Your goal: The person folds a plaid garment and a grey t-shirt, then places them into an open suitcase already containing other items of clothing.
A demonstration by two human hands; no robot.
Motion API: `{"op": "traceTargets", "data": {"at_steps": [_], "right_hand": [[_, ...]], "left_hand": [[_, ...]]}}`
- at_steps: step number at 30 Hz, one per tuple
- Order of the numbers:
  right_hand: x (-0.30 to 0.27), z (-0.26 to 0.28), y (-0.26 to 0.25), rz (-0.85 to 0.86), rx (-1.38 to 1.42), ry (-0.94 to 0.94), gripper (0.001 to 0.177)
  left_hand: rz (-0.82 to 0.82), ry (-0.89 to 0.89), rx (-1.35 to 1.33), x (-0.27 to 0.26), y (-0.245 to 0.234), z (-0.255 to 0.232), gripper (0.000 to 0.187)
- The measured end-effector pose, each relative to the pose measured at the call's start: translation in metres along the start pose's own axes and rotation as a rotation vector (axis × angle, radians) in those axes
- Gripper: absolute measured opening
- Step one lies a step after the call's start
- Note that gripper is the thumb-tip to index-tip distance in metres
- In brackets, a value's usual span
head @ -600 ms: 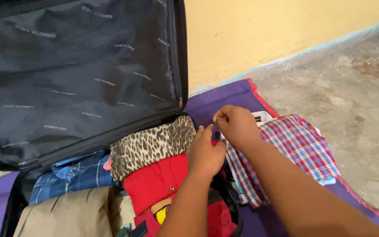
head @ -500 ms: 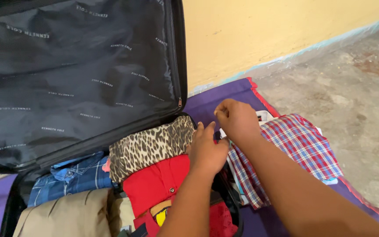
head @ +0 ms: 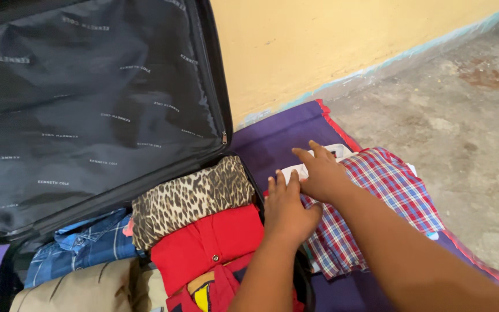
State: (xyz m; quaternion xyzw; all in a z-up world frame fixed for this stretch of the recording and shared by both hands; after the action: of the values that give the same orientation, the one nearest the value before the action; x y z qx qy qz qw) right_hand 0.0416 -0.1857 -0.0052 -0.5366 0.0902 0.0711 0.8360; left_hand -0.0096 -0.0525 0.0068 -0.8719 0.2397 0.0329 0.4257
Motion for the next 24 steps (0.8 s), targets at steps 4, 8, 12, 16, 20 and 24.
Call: {"op": "traceTargets", "data": {"at_steps": [4, 8, 12, 16, 20, 24], "right_hand": [[-0.005, -0.014, 0.012, 0.042, -0.046, 0.012, 0.074], [-0.012, -0.021, 0.015, 0.183, -0.138, 0.027, 0.071], [-0.019, -0.024, 0.019, 0.418, -0.255, 0.044, 0.075], [-0.017, -0.031, 0.024, 0.419, -0.245, 0.022, 0.073], [-0.021, -0.032, 0.027, 0.375, -0.268, -0.001, 0.088], [-0.026, -0.026, 0.017, 0.376, -0.281, 0.027, 0.118]], "left_hand": [[0.016, 0.023, -0.051, 0.005, 0.02, 0.007, 0.097], [0.066, 0.008, 0.022, 0.001, 0.03, 0.007, 0.083], [0.327, -0.212, -0.078, -0.013, 0.027, -0.002, 0.066], [0.255, -0.212, -0.141, -0.017, 0.028, -0.007, 0.082], [0.228, -0.205, -0.188, -0.015, 0.031, -0.007, 0.091], [0.253, -0.259, -0.212, -0.011, 0.039, 0.0, 0.082]]}}
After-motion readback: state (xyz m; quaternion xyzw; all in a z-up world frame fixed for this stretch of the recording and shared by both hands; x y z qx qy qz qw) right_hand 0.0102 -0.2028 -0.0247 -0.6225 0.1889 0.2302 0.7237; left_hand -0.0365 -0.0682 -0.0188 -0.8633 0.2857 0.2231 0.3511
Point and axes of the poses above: each hand's wrist, its own x-axis towards the middle knuckle, its own y-axis out of the palm, z = x × y, the point moved 1 cm from there along x, towards the middle knuckle, and after that the axes turned 14 degrees about z, right-handed, at the moved point
